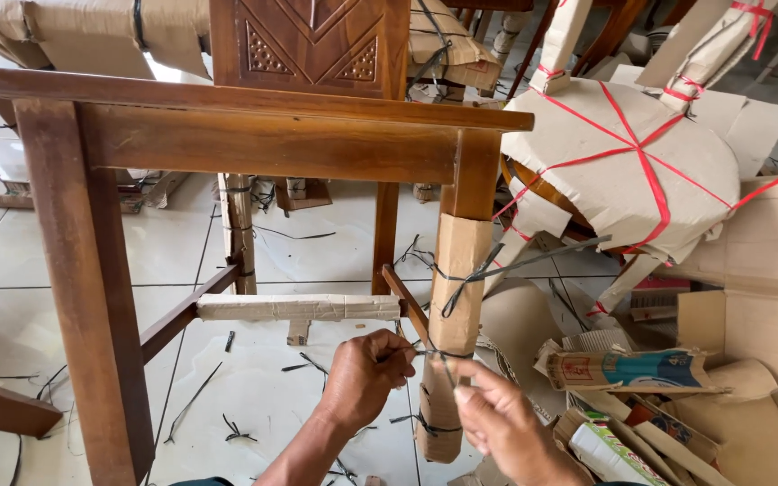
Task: The person wraps a wooden chair leg with cardboard and secures it using black plastic zip ties. They repeatedly tie the zip ties around the leg, pull them tight, and trim the excess ends. The person also retrieves additional zip ties from a blue bucket on the floor.
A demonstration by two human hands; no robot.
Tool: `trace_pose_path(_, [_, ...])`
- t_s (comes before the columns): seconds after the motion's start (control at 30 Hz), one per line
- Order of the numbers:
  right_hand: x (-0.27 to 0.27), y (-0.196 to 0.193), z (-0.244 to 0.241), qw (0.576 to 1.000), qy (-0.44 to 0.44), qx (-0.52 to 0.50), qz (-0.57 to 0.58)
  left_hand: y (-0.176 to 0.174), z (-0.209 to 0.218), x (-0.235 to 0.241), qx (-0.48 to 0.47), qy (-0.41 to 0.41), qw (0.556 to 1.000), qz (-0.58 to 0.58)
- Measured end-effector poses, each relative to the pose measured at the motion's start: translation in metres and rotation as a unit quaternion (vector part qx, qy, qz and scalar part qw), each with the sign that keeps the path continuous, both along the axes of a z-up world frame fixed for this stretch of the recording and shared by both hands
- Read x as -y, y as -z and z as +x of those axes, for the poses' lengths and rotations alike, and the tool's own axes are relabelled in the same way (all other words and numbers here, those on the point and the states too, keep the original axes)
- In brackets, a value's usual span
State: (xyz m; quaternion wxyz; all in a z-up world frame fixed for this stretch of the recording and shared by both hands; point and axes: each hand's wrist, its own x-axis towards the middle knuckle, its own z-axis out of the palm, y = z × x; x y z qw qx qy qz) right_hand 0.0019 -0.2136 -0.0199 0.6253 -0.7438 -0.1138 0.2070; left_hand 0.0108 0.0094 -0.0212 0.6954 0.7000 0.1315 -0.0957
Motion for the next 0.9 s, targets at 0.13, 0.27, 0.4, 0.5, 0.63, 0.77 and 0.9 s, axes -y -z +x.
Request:
trace_pose_path(0.13, [-0.023, -0.022, -0.004, 0.955, -0.003, -0.025, -0.295, 0.001, -0.006, -0.002, 0.0, 0.043, 0.999, -0.017])
trace_pose_path(0.27, [-0.023, 0.008, -0.003, 0.882, -0.064, 0.162, -0.438, 0.009, -0.009, 0.002, -0.023, 0.051, 0.987, -0.151])
trace_pose_path(0.4, [-0.029, 0.011, -0.002, 0.853, -0.107, 0.141, -0.492, 0.004, -0.012, 0.014, -0.04, 0.014, 0.99, -0.133])
trace_pose_path(0.5, [-0.029, -0.006, -0.002, 0.861, -0.125, 0.096, -0.483, 0.003, -0.011, 0.018, -0.036, -0.011, 0.991, -0.125])
trace_pose_path(0.63, [-0.032, -0.028, -0.005, 0.878, -0.103, 0.087, -0.459, 0.002, -0.011, 0.023, -0.032, -0.054, 0.989, -0.137])
trace_pose_path(0.77, [-0.035, -0.019, -0.003, 0.878, -0.053, 0.11, -0.463, -0.003, -0.012, 0.025, -0.051, -0.117, 0.974, -0.187])
trace_pose_path(0.9, [-0.028, 0.006, 0.0, 0.888, 0.022, 0.218, -0.403, 0.0, -0.011, 0.027, -0.03, -0.151, 0.968, -0.2])
